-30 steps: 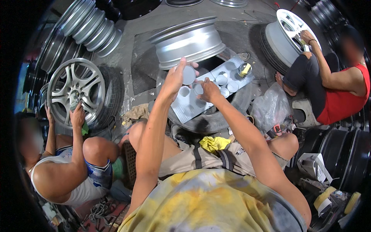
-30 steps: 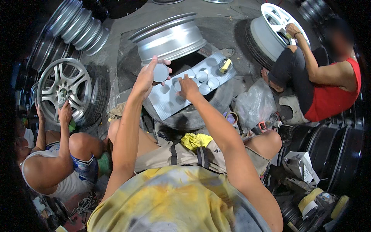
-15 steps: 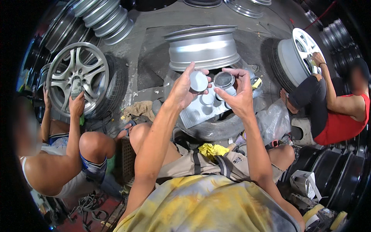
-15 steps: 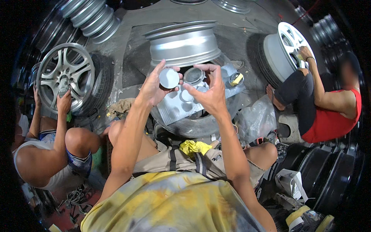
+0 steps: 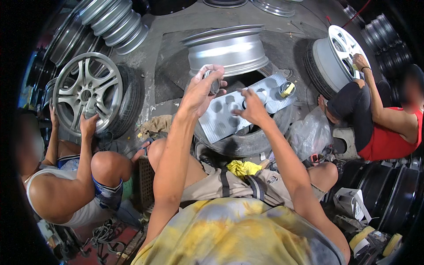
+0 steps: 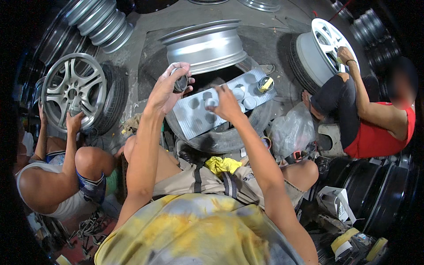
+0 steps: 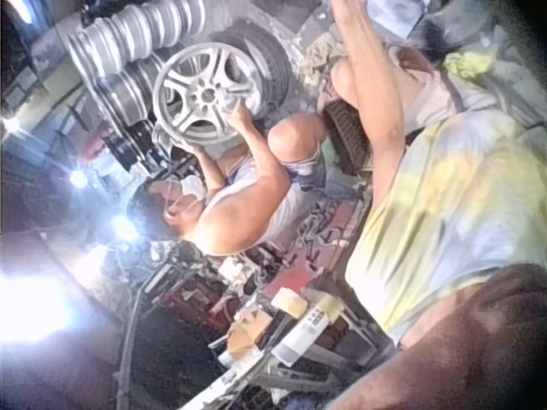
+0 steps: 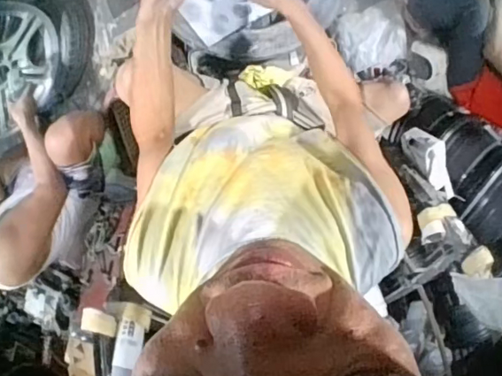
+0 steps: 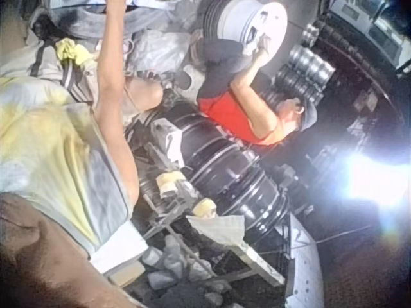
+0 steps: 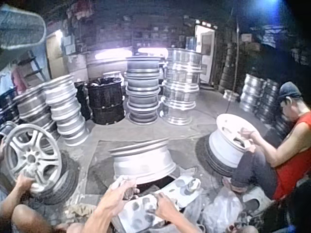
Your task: The person sits on the floor and prepares small circular wheel caps by applying adhesive tape to their edges. They handle the caps one at a time, peeling tape from a roll and wrapping it around the rim of each cap before placing it on a metal tray.
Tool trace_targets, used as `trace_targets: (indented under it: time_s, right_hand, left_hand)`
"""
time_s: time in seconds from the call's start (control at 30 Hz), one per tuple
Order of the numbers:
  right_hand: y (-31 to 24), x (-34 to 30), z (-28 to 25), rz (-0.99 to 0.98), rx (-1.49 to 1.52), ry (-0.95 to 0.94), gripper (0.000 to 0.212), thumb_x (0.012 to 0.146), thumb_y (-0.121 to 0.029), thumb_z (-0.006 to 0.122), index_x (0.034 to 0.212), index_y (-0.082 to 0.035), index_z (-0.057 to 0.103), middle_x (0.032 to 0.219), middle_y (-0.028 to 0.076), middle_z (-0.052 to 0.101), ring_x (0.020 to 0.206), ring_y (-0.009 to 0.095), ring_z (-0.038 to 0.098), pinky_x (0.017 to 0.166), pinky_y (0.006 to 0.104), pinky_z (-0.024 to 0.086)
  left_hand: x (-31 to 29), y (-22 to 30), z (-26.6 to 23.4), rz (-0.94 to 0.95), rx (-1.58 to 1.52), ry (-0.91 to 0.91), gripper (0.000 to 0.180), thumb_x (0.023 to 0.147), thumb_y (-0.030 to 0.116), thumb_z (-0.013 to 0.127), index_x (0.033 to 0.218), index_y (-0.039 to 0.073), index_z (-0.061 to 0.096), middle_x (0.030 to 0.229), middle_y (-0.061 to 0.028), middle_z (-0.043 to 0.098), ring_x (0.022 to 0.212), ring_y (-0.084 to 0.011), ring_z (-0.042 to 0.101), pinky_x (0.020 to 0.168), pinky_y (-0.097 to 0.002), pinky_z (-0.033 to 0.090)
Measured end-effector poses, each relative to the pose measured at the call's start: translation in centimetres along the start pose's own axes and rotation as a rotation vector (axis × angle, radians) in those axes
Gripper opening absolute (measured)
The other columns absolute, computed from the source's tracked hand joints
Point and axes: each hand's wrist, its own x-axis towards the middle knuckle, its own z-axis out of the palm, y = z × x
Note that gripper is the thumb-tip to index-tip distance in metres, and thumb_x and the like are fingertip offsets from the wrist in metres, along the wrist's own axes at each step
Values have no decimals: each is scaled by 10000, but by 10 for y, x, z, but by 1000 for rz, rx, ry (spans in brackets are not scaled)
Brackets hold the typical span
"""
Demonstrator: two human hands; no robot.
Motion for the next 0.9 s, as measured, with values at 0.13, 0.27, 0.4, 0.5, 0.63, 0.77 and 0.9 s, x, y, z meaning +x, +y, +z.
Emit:
trace_targets:
  time_s: [0.13, 0.27, 0.4, 0.5, 0.63, 0.77, 0.9]
  right_hand:
    - [16, 11, 42, -37, -236, -244, 770, 691, -271, 912, 1371, -118, 582, 1284, 161, 557, 1218, 378, 572, 1009, 450, 515]
    - [30, 13, 48, -24, -135, -284, 722, 684, -208, 895, 1331, -102, 591, 1272, 178, 560, 1158, 394, 600, 968, 467, 537]
    - [16, 2, 31, 49, 197, -76, 662, 673, -167, 862, 1265, -43, 595, 1155, 211, 576, 1050, 417, 635, 911, 488, 541]
    - [18, 0, 39, -29, 289, 61, 603, 670, -134, 870, 1192, -9, 594, 1099, 204, 578, 993, 423, 633, 865, 481, 529]
    - [22, -13, 60, -8, 153, -34, 513, 705, -128, 863, 1123, 2, 595, 1096, 197, 576, 1004, 426, 606, 878, 480, 518]
    - [32, -8, 73, -5, 138, -12, 455, 695, -162, 867, 1039, 1, 617, 1084, 188, 578, 996, 404, 603, 872, 468, 518]
    - [15, 1, 31, 45, 269, 83, 395, 684, -209, 870, 927, -7, 632, 1013, 159, 592, 923, 346, 621, 811, 436, 524]
  left_hand:
    - [-7, 5, 2, 63, 165, 17, 409, 1002, 432, 667, 1175, 70, 591, 961, -63, 655, 841, -169, 692, 628, -313, 550]
    - [-7, 12, -2, 71, 180, 24, 541, 1028, 549, 569, 1159, 25, 601, 940, -110, 680, 787, -181, 715, 548, -304, 543]
    - [-4, 9, -8, 100, 164, 83, 598, 1028, 574, 552, 1138, -8, 630, 943, -129, 692, 800, -191, 725, 542, -303, 557]
    - [-3, 6, -5, 81, 103, 48, 635, 1023, 593, 547, 1121, -27, 643, 950, -139, 700, 801, -195, 727, 550, -309, 569]
    - [-2, 8, -1, 3, 12, 50, 674, 1009, 639, 531, 1099, -17, 653, 919, -137, 707, 801, -206, 728, 550, -309, 573]
    - [6, 3, -12, -17, -39, 42, 726, 986, 698, 511, 1064, -9, 657, 884, -133, 710, 806, -218, 731, 572, -324, 582]
    - [14, -10, -19, -91, -80, 98, 775, 960, 746, 501, 1046, -8, 655, 880, -131, 710, 799, -236, 731, 646, -371, 616]
